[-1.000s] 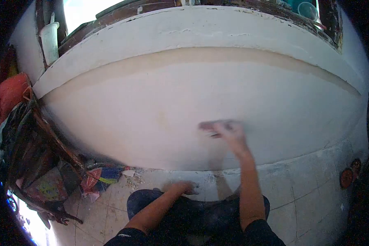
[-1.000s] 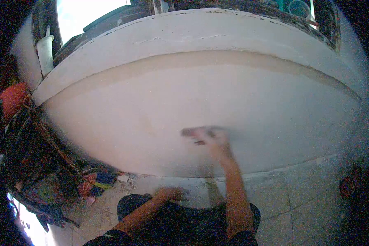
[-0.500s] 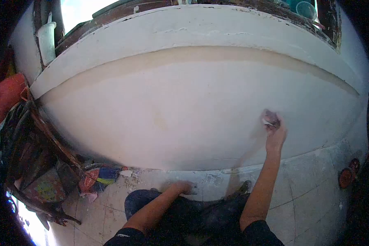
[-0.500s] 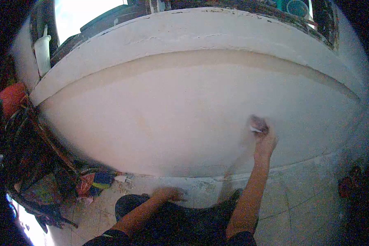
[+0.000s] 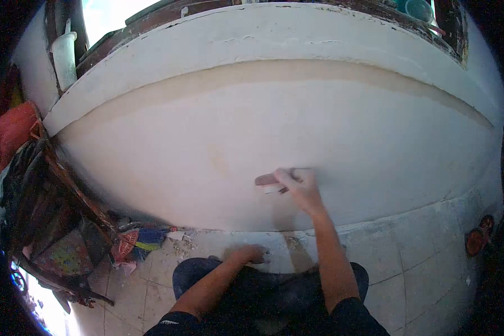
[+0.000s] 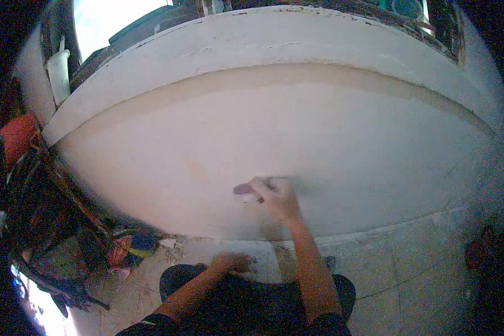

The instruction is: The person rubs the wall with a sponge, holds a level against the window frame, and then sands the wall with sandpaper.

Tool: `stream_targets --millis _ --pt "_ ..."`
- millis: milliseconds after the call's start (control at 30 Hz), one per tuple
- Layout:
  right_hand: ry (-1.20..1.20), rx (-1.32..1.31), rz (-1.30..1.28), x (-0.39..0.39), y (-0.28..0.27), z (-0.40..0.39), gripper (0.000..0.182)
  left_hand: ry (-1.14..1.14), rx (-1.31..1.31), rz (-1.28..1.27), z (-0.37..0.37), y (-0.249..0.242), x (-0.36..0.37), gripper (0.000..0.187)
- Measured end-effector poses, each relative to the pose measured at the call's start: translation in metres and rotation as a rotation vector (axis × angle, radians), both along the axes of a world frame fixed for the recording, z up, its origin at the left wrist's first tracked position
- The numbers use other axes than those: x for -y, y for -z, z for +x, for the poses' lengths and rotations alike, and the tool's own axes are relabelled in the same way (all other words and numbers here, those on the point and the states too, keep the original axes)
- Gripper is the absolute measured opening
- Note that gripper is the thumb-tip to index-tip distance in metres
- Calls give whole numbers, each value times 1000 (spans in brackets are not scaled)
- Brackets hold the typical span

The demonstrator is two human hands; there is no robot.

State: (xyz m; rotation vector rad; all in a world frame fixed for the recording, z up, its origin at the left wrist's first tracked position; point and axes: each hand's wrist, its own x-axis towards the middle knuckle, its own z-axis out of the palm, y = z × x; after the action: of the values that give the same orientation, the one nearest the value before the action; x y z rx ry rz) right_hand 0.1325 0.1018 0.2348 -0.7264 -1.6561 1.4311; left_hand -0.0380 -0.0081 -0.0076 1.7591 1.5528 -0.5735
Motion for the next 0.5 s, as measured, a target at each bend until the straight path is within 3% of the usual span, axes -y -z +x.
stream_targets --millis 67,200,267,367,467,500 --pt "164 -88 8 -6 -18 31 31 10 84 77 0 -19 8 66" --pt "416 -478 -114 -35 -27 107 29 5 -37 141 7 21 -1 67" --pt "624 -542 -63 -48 -18 142 32 74 36 48 3 37 -7 69" --pt "638 -613 -42 -58 -11 164 30 111 37 104 -1 54 -8 70" --pt "543 -521 -33 -35 -26 121 31 106 38 91 -4 65 -10 70" --pt "516 -429 -38 -35 -19 104 32 106 36 90 1 33 -4 70"
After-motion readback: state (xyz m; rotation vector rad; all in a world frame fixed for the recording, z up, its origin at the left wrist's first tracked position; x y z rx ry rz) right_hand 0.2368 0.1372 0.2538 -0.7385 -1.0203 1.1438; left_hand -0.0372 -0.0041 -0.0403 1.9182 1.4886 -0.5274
